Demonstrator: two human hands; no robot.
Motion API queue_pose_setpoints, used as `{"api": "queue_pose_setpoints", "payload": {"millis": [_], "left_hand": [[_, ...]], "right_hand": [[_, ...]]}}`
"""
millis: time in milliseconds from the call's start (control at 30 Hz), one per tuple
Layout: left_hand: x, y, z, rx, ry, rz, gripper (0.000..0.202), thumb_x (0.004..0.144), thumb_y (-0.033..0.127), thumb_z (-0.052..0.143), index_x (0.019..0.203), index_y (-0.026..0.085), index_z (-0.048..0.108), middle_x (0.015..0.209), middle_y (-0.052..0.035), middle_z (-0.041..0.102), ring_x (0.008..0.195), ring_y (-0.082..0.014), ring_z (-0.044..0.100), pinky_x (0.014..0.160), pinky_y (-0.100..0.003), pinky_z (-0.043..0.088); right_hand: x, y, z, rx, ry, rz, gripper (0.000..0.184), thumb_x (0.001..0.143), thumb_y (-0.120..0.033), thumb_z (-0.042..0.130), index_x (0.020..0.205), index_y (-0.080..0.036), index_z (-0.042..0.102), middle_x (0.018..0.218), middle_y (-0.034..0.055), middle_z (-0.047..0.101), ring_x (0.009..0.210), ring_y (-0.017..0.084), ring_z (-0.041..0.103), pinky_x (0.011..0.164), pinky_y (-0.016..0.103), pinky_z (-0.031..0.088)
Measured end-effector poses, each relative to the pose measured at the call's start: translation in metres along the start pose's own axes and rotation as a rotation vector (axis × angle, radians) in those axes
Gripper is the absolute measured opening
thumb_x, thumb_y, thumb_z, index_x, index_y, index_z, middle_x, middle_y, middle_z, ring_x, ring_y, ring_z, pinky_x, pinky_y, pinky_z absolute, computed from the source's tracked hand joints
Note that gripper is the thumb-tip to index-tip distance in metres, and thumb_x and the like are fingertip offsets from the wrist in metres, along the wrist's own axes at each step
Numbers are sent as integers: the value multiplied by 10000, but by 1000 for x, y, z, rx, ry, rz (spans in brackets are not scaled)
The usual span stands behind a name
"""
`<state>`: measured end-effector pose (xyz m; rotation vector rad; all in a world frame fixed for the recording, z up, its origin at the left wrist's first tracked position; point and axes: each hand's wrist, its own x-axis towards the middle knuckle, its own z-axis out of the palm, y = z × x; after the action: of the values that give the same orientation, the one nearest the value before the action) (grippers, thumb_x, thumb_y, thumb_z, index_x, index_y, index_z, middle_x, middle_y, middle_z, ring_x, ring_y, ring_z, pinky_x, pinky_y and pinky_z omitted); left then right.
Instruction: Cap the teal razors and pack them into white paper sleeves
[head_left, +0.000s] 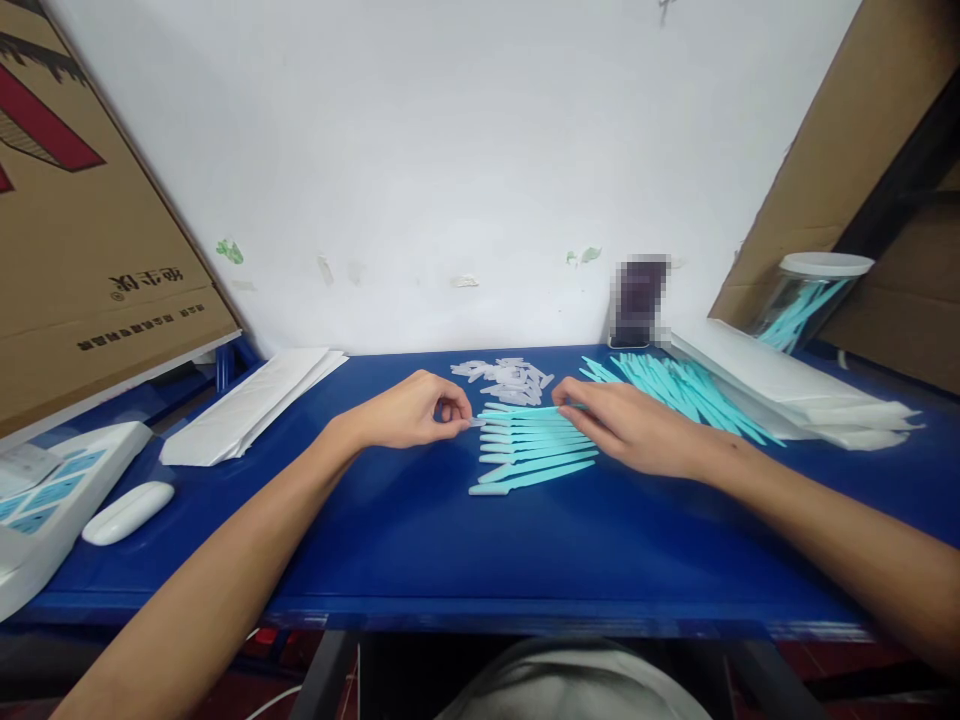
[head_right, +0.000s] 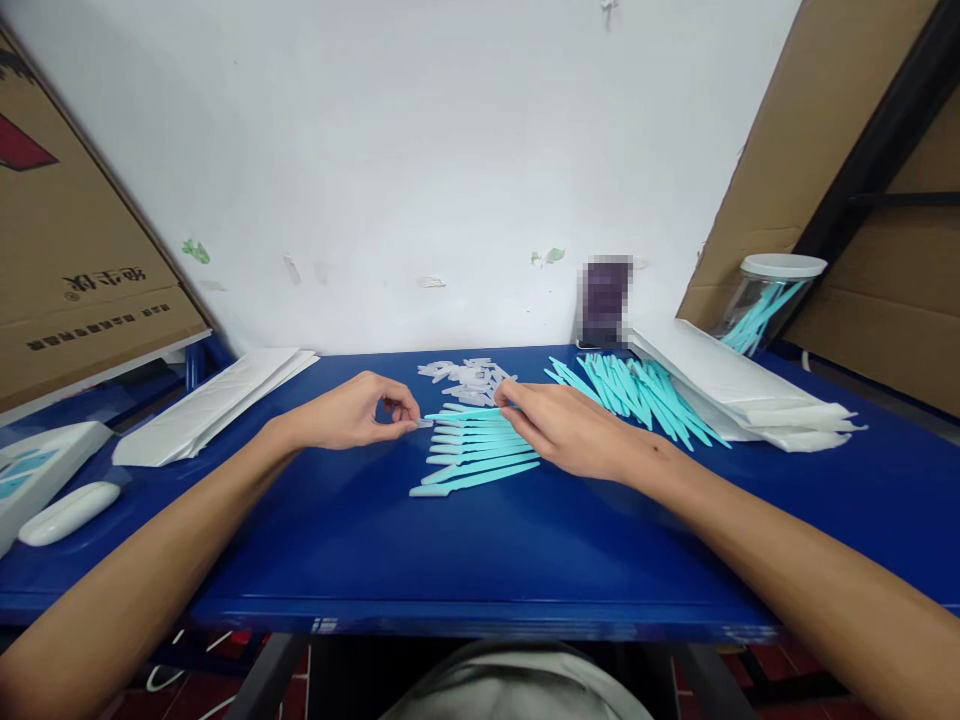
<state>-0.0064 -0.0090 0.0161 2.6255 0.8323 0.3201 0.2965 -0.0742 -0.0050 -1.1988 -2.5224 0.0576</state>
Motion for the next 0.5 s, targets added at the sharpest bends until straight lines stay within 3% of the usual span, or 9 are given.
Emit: {"api": "queue_pose_setpoints", "payload": {"millis": [333,500], "left_hand": [[-1,1,-4,-8,1,-36,174,876,285,656,921,150,756,882,-48,758,741,-142,626,712,-262,479],[3,8,6,-56,40,15,207,908,325,636,924,148,743,894,-55,747,760,-145,613,723,-270,474]], "right_hand": [[0,0,-4,-18,-11,2,264,1055,-338,326,1056,-200,551,883,71,668,687,192,570,631,312,351],[0,-6,0,43,5,-9,265,1061,-349,320,1030,-202,539,889,72,657,709,194,567,652,314,365]]}}
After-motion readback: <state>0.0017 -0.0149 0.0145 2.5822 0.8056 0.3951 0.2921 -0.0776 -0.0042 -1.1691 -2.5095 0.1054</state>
